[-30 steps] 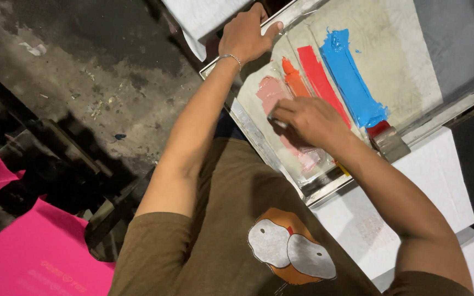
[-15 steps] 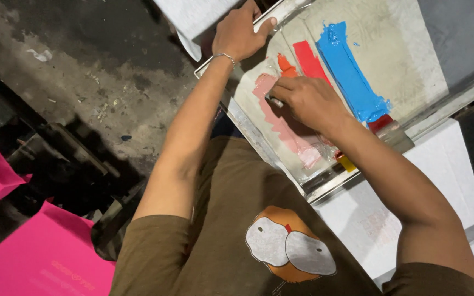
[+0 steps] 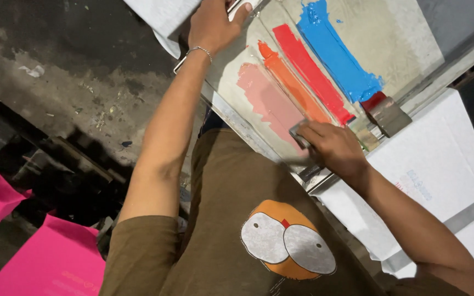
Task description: The person is performing manual screen printing on a series of shirts, applying multiple colors of ink and pressing the screen onto the fabric.
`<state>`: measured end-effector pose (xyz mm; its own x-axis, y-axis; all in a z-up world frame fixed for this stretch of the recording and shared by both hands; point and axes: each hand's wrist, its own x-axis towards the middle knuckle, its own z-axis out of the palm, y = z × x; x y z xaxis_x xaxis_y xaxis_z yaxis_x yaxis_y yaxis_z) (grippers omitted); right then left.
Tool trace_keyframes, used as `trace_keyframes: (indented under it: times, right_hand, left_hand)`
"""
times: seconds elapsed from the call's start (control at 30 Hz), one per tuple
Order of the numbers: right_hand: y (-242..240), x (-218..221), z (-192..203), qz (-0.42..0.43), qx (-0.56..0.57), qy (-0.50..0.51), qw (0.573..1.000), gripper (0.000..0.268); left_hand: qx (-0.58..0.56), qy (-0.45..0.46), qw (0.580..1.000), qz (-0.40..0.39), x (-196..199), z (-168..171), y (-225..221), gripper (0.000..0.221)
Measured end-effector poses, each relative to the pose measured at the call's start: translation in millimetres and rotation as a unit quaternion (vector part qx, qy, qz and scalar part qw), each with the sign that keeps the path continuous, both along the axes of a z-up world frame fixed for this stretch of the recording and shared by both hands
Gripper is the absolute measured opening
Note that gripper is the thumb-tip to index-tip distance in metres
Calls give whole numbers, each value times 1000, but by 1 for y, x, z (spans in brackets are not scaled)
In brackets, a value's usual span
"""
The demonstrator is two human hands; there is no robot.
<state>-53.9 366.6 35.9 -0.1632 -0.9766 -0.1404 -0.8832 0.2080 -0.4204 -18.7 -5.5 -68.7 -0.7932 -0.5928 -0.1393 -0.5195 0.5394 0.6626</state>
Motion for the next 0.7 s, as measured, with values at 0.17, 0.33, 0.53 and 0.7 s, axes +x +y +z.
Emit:
trace_keyframes:
  times: [0.17,0.33,0.53,0.7]
  right_hand:
    - [20,-5,0,-6,-40,-15,999,37]
    - [-49,-11,10,-37,-12,-104,994,36]
    - [-135,-23,-9,64,-70,31,995,40]
    - [-104,-22,-2,52,-21,2,998,24]
  left_hand:
    - [-5,4,1000,-9,-2,6,0,45]
    - [-15,3,1000,-20,0,1,-1,54]
    - [-3,-10,1000,-7,1,9,1,47]
    - [-20,0,1000,-11,1,1,2,46]
